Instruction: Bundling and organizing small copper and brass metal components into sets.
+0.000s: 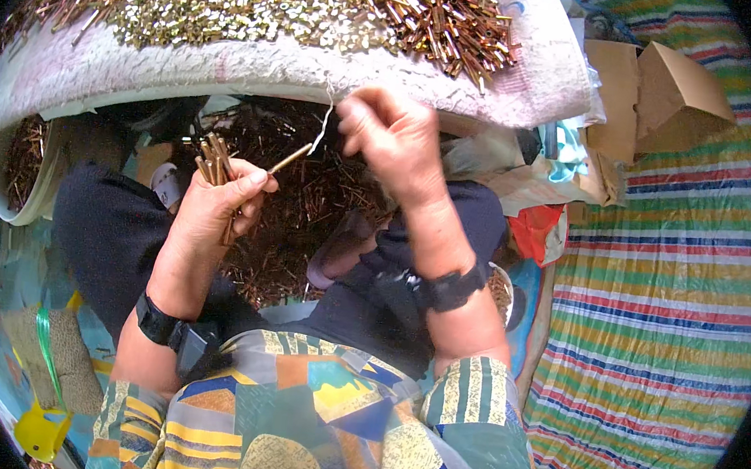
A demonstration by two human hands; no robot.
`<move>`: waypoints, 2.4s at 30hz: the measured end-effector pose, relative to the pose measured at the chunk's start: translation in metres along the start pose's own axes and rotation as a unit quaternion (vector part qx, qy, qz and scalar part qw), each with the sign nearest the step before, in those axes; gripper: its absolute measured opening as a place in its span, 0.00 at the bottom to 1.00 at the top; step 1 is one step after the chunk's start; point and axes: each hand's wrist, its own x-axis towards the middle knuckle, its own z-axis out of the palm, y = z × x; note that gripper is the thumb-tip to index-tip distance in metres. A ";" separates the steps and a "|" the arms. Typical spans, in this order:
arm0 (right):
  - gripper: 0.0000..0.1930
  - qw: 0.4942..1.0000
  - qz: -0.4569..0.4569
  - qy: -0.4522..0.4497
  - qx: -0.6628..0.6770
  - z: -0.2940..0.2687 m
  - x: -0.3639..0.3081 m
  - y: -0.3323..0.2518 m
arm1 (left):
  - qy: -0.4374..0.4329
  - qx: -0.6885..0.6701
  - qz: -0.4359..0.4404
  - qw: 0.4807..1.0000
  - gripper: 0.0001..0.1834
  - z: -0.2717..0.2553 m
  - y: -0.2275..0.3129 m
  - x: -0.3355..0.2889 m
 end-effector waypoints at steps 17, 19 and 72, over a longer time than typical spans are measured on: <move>0.14 0.816 -0.060 0.188 -0.543 -0.057 0.096 0.020 | 0.021 -0.023 0.014 0.999 0.09 0.001 -0.001 0.006; 0.09 0.852 -0.134 0.264 -0.432 -0.069 0.088 0.023 | 0.023 -0.038 0.003 0.999 0.09 0.002 -0.001 0.007; 0.04 0.996 0.000 -0.087 -0.021 -0.006 0.011 -0.007 | -0.007 -0.043 0.031 0.999 0.10 0.002 0.002 0.001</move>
